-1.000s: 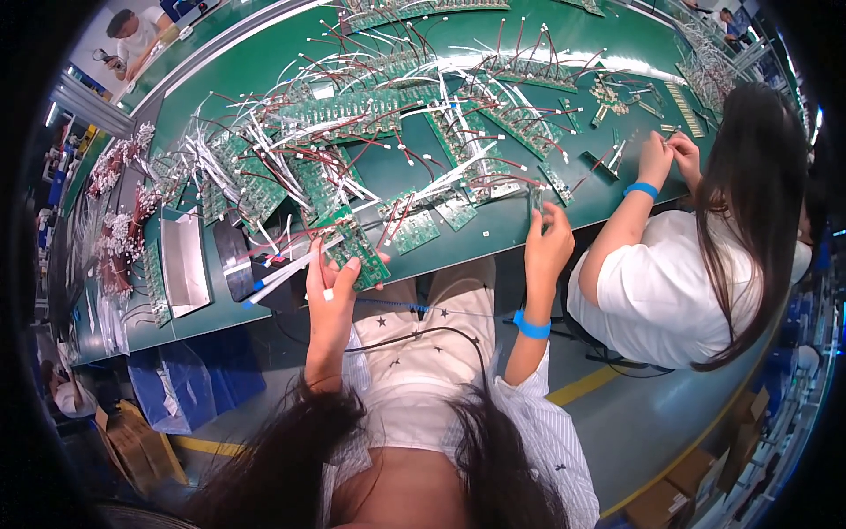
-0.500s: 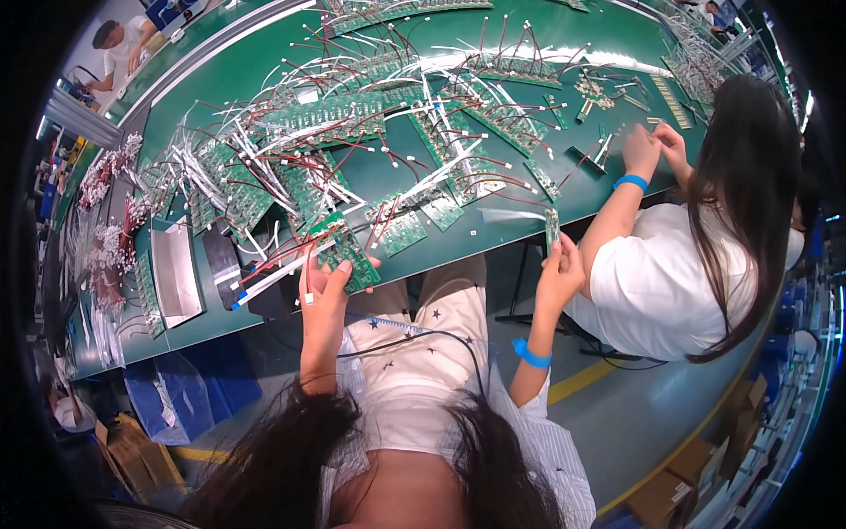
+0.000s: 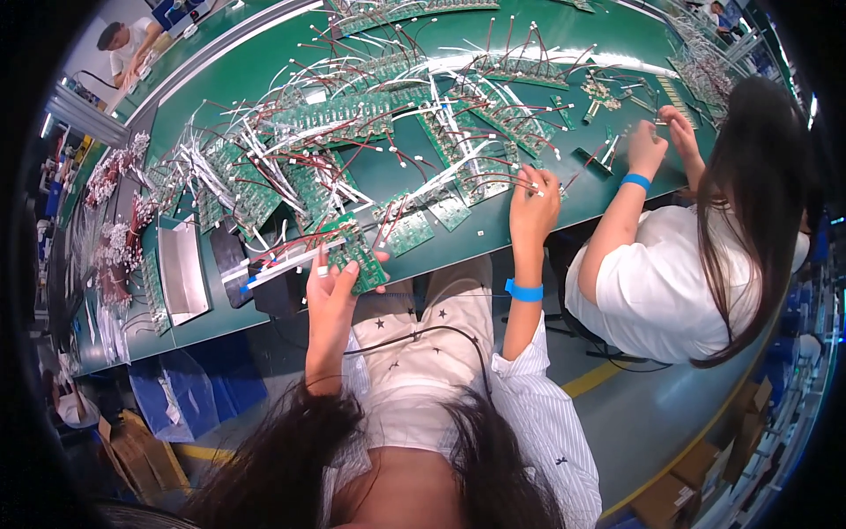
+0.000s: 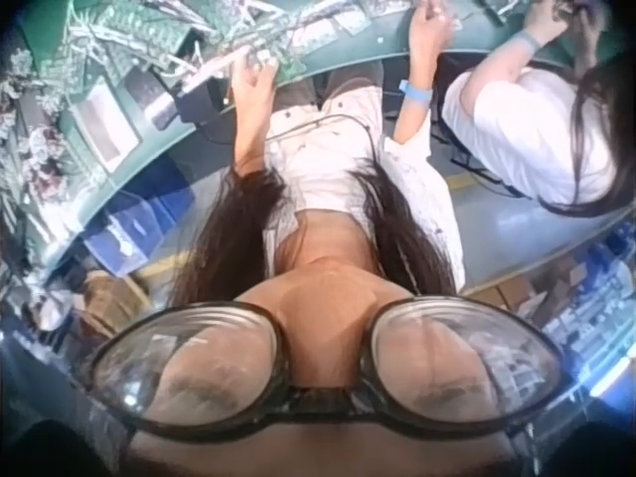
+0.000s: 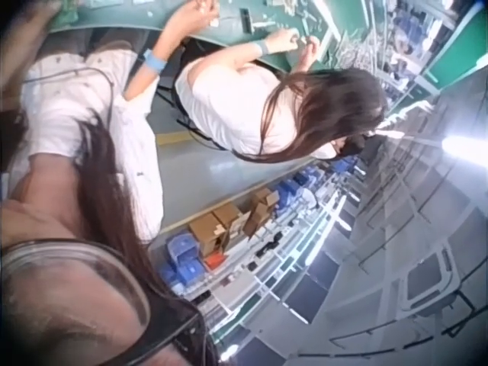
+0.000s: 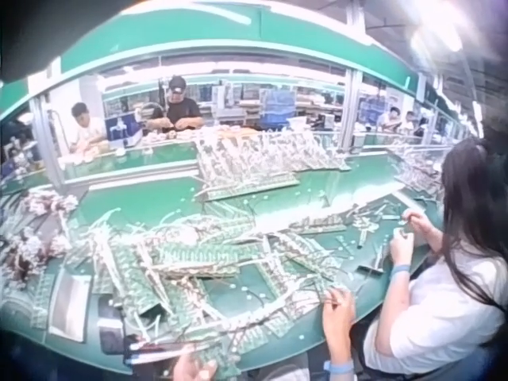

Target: The person connects electronic components and wires to printed circuit boards by hand.

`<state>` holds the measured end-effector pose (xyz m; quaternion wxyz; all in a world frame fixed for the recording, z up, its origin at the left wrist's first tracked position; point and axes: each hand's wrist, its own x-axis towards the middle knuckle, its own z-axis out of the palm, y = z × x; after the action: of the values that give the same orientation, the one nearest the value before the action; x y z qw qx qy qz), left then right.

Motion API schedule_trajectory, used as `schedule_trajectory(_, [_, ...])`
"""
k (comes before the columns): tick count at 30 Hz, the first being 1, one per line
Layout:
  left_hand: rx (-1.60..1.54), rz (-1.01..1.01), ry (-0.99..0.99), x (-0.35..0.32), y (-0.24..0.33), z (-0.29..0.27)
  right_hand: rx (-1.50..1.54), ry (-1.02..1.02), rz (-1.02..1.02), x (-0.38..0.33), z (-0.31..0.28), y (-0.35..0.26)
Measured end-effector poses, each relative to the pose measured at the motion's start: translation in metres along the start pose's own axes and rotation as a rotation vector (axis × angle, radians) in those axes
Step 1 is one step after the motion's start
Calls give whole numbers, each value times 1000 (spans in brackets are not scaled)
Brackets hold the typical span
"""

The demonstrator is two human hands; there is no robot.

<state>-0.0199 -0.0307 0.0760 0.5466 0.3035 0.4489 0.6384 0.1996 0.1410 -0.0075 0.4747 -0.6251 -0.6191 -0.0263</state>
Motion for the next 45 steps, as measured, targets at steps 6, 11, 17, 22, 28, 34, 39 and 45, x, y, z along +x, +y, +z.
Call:
schedule_trajectory(6, [-22,1,-39,5,-6,4,598,-426,433,-45,-59,-51])
schedule_trajectory(11, [58,-7,-59,3,-13,21,889,-786,259,-58,-93,-129])
schedule_trajectory(17, [181,110,-59,1,-23,16,796,-814,116,-52,-91,-127])
schedule_trajectory(22, [657,331,7,-3,-22,15,808,-846,177,-51,-93,-127])
schedule_trajectory(28, [758,288,-94,-4,-3,14,728,-773,36,-56,-89,-128])
schedule_trajectory(34, [922,354,-63,-7,-6,12,654,-761,-32,-61,-88,-128])
schedule_trajectory(39, [856,368,39,-6,-13,19,501,-595,-116,-66,-87,-135])
schedule_trajectory(45, [831,448,148,-11,-16,22,443,-424,-156,-76,-86,-142])
